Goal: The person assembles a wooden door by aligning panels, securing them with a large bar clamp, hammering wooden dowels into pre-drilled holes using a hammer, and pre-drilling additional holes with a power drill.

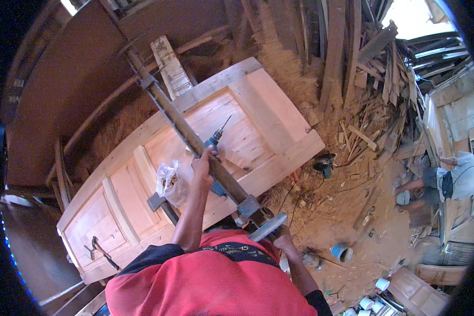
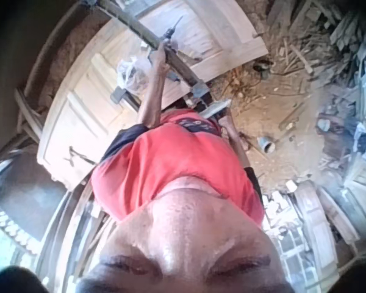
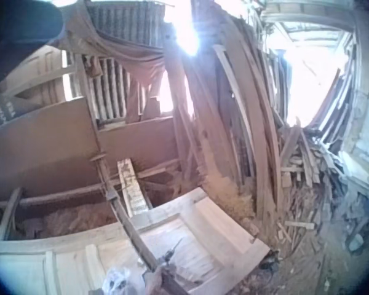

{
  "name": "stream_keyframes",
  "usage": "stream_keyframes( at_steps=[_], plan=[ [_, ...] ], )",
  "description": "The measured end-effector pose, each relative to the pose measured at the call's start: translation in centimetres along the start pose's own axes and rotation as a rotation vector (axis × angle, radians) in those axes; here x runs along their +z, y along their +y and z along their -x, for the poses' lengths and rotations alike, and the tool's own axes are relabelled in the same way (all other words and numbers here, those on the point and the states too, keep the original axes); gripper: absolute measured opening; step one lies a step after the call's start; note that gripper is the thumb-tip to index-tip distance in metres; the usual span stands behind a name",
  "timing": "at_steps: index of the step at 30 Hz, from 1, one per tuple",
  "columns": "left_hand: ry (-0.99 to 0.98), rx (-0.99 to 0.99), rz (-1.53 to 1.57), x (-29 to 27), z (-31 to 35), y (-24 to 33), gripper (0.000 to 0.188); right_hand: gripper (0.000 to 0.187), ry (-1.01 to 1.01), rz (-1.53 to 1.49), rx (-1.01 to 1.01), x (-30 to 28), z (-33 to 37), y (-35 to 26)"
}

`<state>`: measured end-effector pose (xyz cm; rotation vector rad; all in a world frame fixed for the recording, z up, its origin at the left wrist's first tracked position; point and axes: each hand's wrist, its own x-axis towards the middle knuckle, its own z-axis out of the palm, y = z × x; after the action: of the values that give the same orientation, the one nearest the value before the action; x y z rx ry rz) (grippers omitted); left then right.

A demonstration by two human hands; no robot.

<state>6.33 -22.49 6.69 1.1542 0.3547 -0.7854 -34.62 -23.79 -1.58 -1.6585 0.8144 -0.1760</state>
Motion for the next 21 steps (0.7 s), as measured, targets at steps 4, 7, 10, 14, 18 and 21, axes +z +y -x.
stream_keyframes(
  at_steps=[4, 7, 10, 14, 18, 21],
  plan=[
    [0.015, 0.041, 0.116, -6.2, 0.0, 0.7, 0.020, 0.028, 0.083, -0.060, -0.058, 3.2, 0.9, -1.2],
    [0.076, -0.093, 0.201, -11.1, -0.1, 1.0, 0.022, 0.031, -0.283, 0.224, 0.300, 4.9, 1.5, -1.7],
    [0.119, -0.004, 0.124, -15.7, -0.2, 1.3, 0.023, 0.024, -0.294, 0.138, 0.183, 8.1, 2.0, -2.2],
    [0.180, 0.096, -0.072, -21.6, 0.3, 2.2, 0.024, 0.022, -0.269, -0.066, 0.149, 13.6, 4.6, -3.2],
    [0.148, 0.112, -0.023, -27.3, 1.2, 3.8, 0.024, 0.022, -0.234, 0.119, 0.077, 19.7, 7.9, -4.2],
    [0.114, 0.107, 0.016, -31.0, 2.0, 4.9, 0.023, 0.023, -0.250, 0.246, 0.078, 24.8, 9.9, -4.5]
  ],
)
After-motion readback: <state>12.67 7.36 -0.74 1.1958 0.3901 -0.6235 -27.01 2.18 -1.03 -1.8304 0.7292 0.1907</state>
